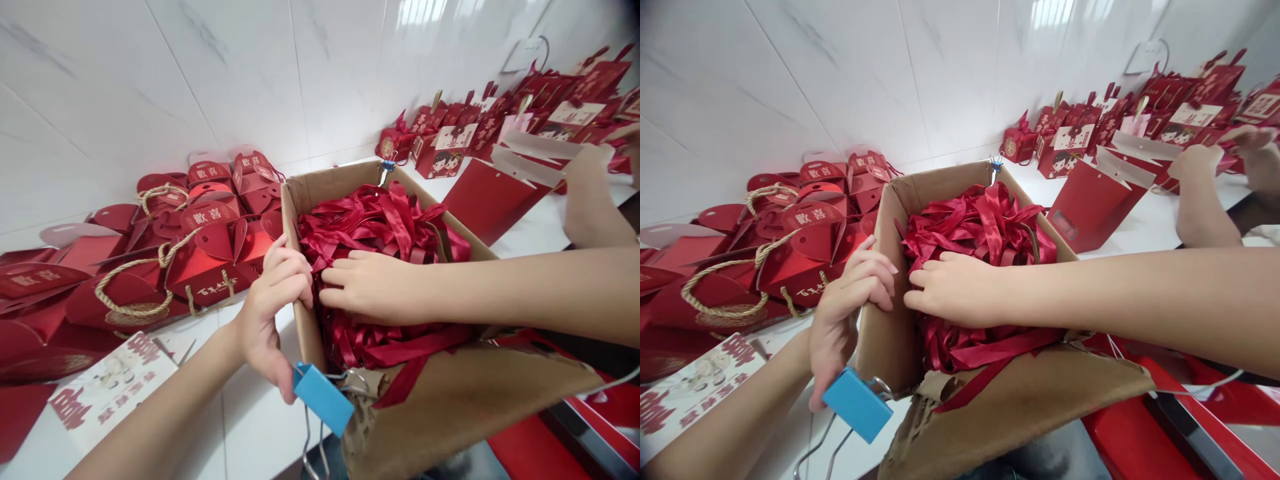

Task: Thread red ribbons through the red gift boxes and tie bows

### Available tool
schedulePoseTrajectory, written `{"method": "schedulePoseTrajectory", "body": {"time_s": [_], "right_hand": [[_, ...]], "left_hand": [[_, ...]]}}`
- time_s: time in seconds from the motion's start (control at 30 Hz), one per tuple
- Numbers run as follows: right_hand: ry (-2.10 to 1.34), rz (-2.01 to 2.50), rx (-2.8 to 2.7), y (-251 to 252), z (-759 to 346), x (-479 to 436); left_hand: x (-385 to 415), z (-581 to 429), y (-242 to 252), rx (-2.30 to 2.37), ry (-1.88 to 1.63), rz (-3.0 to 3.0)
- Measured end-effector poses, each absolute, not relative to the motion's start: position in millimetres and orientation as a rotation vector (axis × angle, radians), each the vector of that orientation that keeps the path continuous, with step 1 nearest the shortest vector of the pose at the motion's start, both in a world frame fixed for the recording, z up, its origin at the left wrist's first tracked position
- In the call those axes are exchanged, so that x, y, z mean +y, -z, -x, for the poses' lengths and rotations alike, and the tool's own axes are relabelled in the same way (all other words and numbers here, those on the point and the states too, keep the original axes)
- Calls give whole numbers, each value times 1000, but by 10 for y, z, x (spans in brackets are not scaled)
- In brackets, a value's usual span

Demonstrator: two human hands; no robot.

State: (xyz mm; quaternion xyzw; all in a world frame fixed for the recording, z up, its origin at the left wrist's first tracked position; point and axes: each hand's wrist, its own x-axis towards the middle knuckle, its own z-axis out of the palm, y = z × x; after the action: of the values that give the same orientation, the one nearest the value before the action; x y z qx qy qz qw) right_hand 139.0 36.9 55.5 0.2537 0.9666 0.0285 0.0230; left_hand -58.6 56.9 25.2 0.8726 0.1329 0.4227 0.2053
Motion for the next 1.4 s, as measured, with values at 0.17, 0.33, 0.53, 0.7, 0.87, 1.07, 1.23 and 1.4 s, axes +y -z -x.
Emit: {"method": "schedulePoseTrajectory", "body": {"time_s": [0.17, 0.33, 0.53, 0.7, 0.87, 1.07, 1.23, 1.4], "right_hand": [[-224, -527, 2910, -541, -1553, 395], [-263, -595, 2813, -591, -1747, 376], [-157, -418, 2914, -636, -1889, 349], [10, -711, 2750, -668, -1693, 326], [-12, -944, 2573, -626, -1340, 337], [-25, -949, 2628, -500, -1195, 349], [173, -1035, 2620, -496, -1300, 432], [510, -1211, 2666, -538, -1348, 474]], "left_hand": [[541, 549, -288, 377, -1193, -2429], [559, 555, -273, 343, -1186, -2444], [571, 566, -259, 357, -1192, -2414], [551, 551, -274, 373, -1193, -2413], [549, 551, -280, 407, -1201, -2414], [551, 571, -278, 434, -1176, -2441], [536, 568, -277, 484, -1153, -2411], [561, 579, -266, 417, -1182, -2434]]}}
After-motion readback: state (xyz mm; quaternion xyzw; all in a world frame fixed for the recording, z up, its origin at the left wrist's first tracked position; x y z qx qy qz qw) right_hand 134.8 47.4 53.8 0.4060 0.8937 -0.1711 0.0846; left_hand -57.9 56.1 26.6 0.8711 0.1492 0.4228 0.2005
